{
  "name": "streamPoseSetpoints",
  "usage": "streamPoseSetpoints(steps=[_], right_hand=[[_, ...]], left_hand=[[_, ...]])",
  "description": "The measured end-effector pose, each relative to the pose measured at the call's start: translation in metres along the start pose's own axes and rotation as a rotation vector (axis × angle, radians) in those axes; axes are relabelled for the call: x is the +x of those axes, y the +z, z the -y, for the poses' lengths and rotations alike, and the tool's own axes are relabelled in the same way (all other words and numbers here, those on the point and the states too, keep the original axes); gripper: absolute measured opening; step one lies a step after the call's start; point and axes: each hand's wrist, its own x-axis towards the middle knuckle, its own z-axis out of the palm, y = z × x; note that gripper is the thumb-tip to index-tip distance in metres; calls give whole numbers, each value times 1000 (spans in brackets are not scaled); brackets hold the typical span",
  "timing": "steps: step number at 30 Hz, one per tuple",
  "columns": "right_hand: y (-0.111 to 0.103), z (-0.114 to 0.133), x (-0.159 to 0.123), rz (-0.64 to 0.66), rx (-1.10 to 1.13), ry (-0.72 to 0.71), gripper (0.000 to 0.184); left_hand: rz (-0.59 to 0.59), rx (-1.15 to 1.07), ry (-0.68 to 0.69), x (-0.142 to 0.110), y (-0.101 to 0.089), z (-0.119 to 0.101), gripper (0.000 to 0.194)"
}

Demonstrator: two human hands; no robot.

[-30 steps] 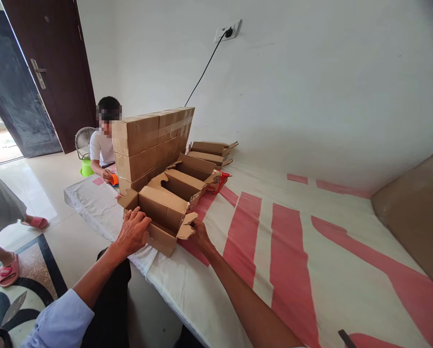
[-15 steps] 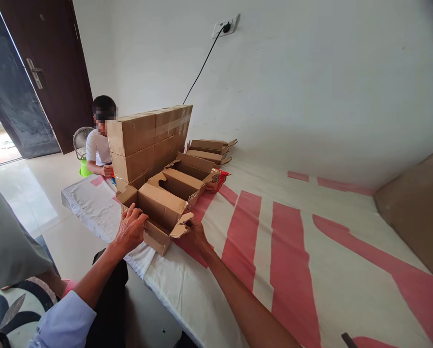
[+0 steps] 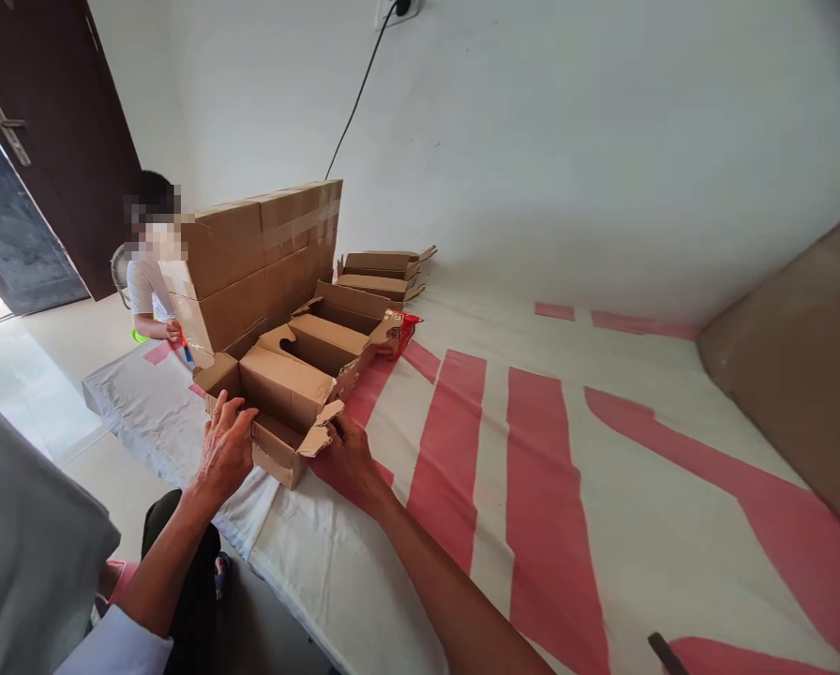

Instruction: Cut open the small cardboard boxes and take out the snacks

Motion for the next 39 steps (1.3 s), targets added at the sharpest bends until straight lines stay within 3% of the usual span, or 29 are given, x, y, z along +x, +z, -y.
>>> streamPoseSetpoints(steps=[9,18,28,34,39], right_hand=[[-13,9,1,34,-9,-7,31],[-25,8,6,86,9,-1,35],[-40,20,3,78,-9,25,39],[-67,60,-13,101,-116,83,34],[-114,105,-68,43,-276,70,28]], left_hand=[[-115,71,18,7,10,-7,48],[-143,155,-120,22,22,-30,52],[-194,37,-44,10,27,-17,71],[-221,-49,-92,1,29,-11,81],[-227,-161,-186,-6,29,-10,105]])
